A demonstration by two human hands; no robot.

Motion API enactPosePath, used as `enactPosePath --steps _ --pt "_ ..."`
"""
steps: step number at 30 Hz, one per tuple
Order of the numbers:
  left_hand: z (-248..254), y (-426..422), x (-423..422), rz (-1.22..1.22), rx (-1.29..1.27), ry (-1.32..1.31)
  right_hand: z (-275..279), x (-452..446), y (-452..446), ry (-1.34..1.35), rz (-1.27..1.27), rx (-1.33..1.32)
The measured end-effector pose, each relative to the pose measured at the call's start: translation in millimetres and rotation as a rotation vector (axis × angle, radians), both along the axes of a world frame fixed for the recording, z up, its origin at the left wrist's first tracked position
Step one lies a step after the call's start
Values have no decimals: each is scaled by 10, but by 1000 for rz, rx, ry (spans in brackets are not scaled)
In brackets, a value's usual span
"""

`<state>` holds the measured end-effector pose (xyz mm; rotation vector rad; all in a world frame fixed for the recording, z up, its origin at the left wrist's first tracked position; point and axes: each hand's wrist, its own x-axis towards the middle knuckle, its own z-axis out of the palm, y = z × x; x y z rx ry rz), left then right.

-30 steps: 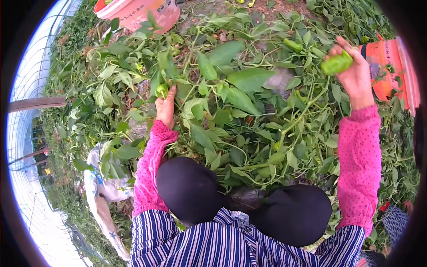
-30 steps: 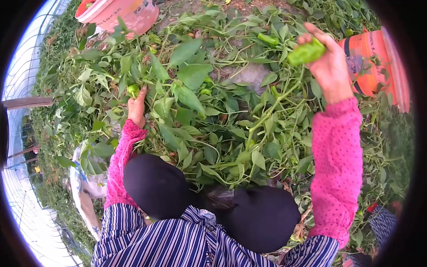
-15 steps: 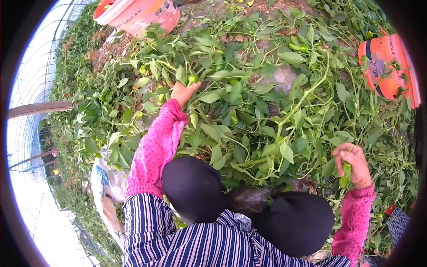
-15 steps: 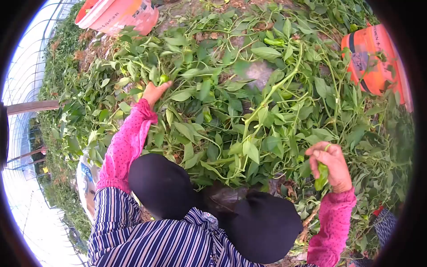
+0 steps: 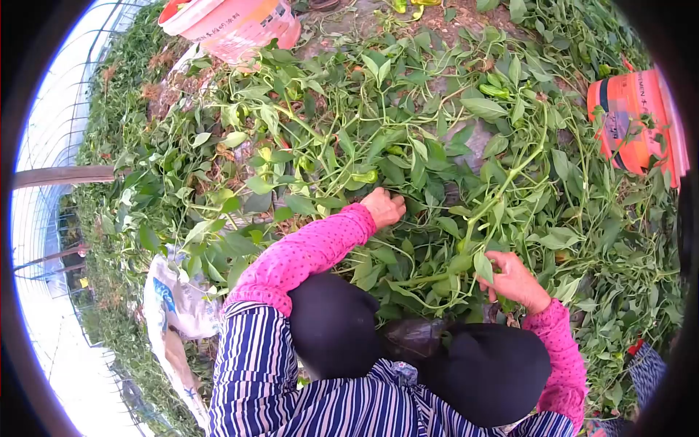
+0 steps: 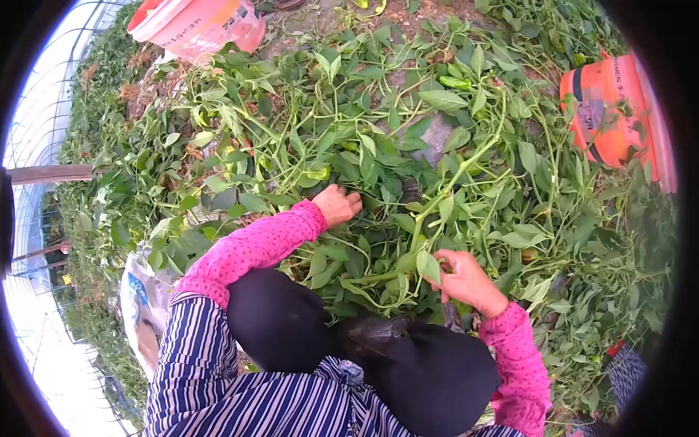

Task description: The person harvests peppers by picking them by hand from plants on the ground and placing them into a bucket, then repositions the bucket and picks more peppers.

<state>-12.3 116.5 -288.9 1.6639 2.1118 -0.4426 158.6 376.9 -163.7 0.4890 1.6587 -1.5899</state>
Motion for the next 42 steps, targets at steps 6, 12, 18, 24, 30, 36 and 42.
enactPosePath --steps 6,12,18,24,30,36,42 --pt "-41 2 63 -83 -13 -34 -51 15 -43 -11 -72 51" --pt "101 -6 270 -188 154 -72 -148 44 -71 14 -111 51" --pt "716 -115 139 -179 380 73 -181 107 -35 65 -150 66" --pt "1096 -293 -415 239 478 104 -175 69 -20 42 -100 86" --pt "1785 -485 -1039 1473 1304 -1171 -369 99 -20 100 -131 79" --pt "1795 -624 -893 1474 1349 -1638 -114 11 20 16 -125 15" --pt "1767 -448 -675 1431 1315 -2023 441 -267 98 232 -236 -208"
